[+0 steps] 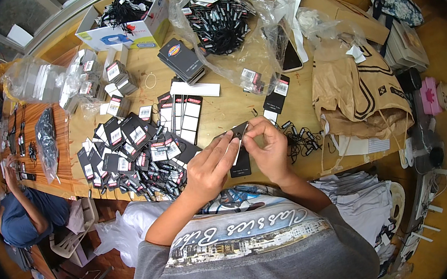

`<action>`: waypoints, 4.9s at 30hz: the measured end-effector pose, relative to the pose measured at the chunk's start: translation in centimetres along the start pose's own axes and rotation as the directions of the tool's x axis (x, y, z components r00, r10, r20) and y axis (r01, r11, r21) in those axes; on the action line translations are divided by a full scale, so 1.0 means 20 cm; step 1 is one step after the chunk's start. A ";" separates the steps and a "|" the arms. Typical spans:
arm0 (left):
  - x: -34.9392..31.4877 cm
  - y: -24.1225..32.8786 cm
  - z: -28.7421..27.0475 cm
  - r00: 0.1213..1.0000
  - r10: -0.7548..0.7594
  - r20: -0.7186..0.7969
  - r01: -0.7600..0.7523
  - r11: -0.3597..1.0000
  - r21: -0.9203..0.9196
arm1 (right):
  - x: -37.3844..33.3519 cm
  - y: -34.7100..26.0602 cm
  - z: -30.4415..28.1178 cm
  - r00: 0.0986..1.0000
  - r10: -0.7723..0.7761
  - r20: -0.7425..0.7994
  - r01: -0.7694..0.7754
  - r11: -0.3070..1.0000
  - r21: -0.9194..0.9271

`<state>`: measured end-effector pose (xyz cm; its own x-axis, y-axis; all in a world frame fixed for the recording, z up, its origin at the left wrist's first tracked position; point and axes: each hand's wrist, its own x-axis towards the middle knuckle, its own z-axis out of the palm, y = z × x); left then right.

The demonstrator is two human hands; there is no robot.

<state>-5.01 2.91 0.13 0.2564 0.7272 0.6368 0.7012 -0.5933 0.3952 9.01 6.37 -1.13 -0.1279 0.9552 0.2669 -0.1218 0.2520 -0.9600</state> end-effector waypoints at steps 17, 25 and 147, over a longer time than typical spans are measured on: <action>0.04 0.04 -0.02 0.847 -0.531 0.002 0.449 0.712 -0.540 | 0.03 -0.06 0.00 0.916 -0.392 0.091 0.390 0.811 -0.436; 0.07 0.05 -0.04 0.911 -0.412 0.019 0.380 0.820 -0.429 | 0.03 -0.05 0.00 0.871 -0.481 0.097 0.463 0.740 -0.488; 0.04 0.00 -0.04 0.727 -0.601 0.332 0.584 0.288 -0.759 | 0.07 -0.10 -0.11 0.894 0.260 0.366 -0.346 0.918 0.193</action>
<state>-5.28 3.24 1.11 -0.0139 0.9999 0.0058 -0.1531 -0.0079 0.9882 11.31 7.47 0.90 -0.5058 0.8624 0.0201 -0.2575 -0.1287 -0.9577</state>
